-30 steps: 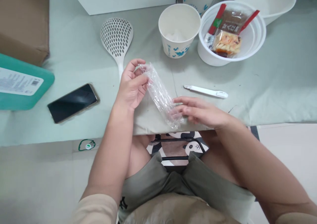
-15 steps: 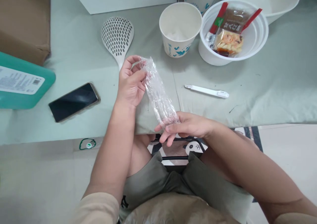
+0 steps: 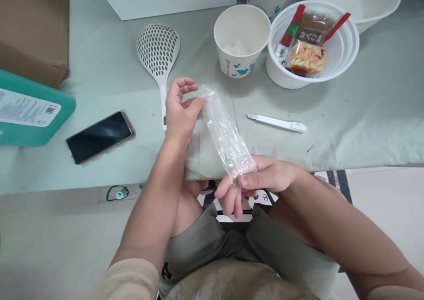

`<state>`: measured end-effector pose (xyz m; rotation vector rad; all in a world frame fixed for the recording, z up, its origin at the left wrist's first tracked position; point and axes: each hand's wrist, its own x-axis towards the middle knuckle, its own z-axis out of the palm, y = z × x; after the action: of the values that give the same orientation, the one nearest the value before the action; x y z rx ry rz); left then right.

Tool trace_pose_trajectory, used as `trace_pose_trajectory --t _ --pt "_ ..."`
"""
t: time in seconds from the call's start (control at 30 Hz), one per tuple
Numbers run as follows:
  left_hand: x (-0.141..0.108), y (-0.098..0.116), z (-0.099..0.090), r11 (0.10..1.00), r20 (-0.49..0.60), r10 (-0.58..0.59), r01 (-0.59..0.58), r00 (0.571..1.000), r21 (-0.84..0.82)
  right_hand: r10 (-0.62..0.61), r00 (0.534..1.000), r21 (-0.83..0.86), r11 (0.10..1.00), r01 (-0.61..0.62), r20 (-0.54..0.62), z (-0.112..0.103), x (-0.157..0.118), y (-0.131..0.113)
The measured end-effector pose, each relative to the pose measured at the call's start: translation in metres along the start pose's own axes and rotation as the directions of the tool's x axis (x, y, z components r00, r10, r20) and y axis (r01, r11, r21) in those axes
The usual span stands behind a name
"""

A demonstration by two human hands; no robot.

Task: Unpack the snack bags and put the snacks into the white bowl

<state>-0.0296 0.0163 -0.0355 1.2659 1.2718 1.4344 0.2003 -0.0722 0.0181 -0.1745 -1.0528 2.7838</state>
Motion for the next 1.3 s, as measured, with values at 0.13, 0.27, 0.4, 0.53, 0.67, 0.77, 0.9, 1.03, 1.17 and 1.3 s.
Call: trace_pose_trajectory --t 0.13,0.27,0.4,0.53,0.67,0.77,0.9,1.03,1.17,1.3 --pt "-0.013 0.007 0.008 0.954 0.111 0.298 -0.301 0.948 0.009 -0.112 0.994 0.104 0.988 0.113 -0.019 0.003 -0.003 -0.003" --pt "-0.030 0.025 0.017 0.885 0.445 0.403 -0.464 0.800 0.033 -0.131 0.988 0.136 0.981 0.142 -0.086 0.001 -0.004 -0.007" --pt "-0.041 0.034 0.023 0.771 0.576 0.308 -0.554 0.757 0.315 -0.126 0.982 0.076 0.988 0.137 -0.139 0.001 -0.007 -0.011" --pt "-0.044 0.032 0.027 0.708 0.516 0.272 -0.532 0.812 0.464 -0.125 0.975 0.005 0.992 0.128 -0.184 0.003 -0.013 -0.016" --pt "-0.043 0.033 0.029 0.733 0.451 0.309 -0.512 0.837 0.449 -0.175 0.956 -0.055 0.984 0.167 -0.237 0.005 -0.023 -0.027" --pt "-0.044 0.038 0.029 0.770 0.428 0.320 -0.495 0.845 0.403 -0.185 0.925 -0.145 0.979 0.144 -0.332 0.003 -0.033 -0.036" --pt "-0.048 0.046 0.030 0.890 0.387 0.217 -0.344 0.896 0.298 -0.160 0.831 -0.273 0.962 0.010 -0.533 0.000 -0.041 -0.044" --pt "-0.051 0.051 0.030 0.977 0.360 -0.020 -0.058 0.933 0.206 -0.220 0.774 -0.329 0.944 0.015 -0.595 -0.004 -0.042 -0.045" --pt "-0.050 0.054 0.031 0.976 0.421 -0.208 0.159 0.883 0.149 -0.312 0.749 -0.351 0.930 0.114 -0.585 -0.010 -0.038 -0.042" --pt "-0.047 0.057 0.031 0.952 0.377 -0.304 0.297 0.875 0.079 -0.330 0.684 -0.338 0.932 0.128 -0.650 -0.012 -0.027 -0.036"
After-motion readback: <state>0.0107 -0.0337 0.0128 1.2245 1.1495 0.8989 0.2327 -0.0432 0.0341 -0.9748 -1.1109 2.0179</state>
